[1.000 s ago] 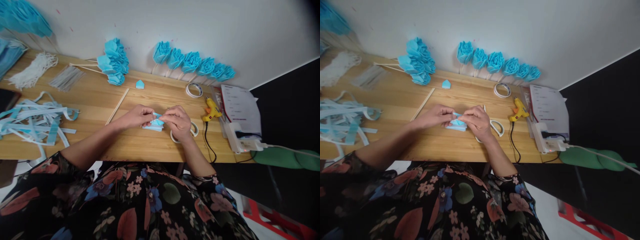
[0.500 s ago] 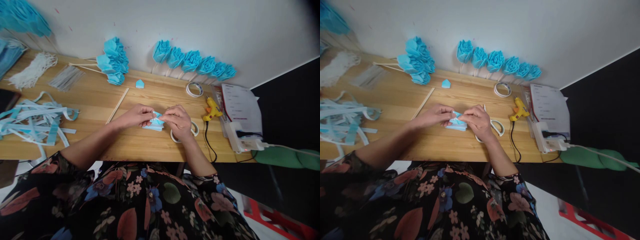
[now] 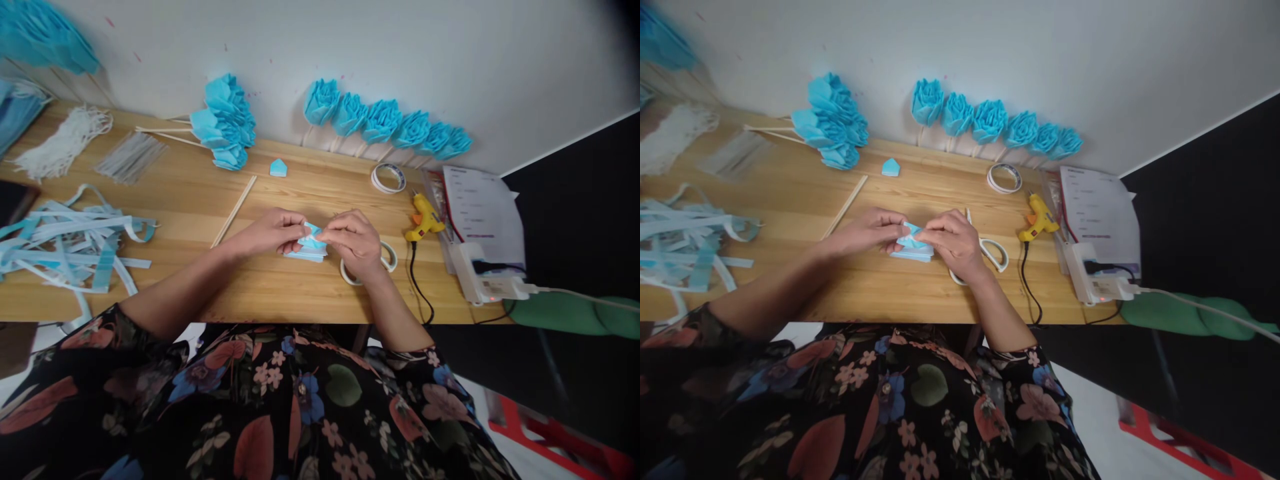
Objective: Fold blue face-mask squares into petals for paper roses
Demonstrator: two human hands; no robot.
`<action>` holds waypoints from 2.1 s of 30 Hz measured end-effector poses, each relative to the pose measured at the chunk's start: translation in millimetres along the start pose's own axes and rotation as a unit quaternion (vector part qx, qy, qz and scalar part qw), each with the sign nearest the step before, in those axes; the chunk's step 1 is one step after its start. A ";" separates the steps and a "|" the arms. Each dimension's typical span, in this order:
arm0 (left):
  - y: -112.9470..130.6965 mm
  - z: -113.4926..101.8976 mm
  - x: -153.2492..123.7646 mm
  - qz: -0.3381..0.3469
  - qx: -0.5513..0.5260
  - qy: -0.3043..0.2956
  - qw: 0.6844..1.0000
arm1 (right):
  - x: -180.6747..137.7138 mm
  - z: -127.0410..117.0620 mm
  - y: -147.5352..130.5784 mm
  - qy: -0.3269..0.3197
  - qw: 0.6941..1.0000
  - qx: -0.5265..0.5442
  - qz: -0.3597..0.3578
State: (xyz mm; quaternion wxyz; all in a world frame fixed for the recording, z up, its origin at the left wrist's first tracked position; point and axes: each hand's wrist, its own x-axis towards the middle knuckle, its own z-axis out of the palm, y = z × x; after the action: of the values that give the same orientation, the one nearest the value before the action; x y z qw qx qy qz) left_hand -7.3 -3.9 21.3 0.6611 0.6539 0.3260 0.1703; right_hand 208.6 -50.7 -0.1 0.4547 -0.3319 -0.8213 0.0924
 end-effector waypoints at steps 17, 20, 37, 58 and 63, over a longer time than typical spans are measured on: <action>-0.2 1.9 0.3 0.001 0.011 0.000 1.000 | -3.3 -2.4 4.5 -0.024 0.999 -0.037 0.021; -1.9 2.7 0.6 0.006 0.012 0.027 1.000 | -2.2 -2.9 4.9 -0.024 0.999 -0.042 0.012; -2.9 8.8 -1.7 0.125 0.036 0.204 0.970 | 13.0 15.4 -11.3 -0.005 0.868 0.349 0.353; -15.1 6.7 6.8 0.101 0.045 0.225 0.968 | 23.8 22.4 8.5 0.064 0.864 0.308 0.392; -11.2 4.9 5.7 0.084 0.025 0.212 0.973 | 22.5 20.1 6.7 0.088 0.849 0.334 0.399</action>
State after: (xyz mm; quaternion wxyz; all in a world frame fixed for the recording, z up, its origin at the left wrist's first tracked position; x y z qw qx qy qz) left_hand -2.2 -4.9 8.8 0.5441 0.6441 0.4069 0.3515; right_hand 187.2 -28.4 0.8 0.5328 -0.4660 -0.4939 0.5050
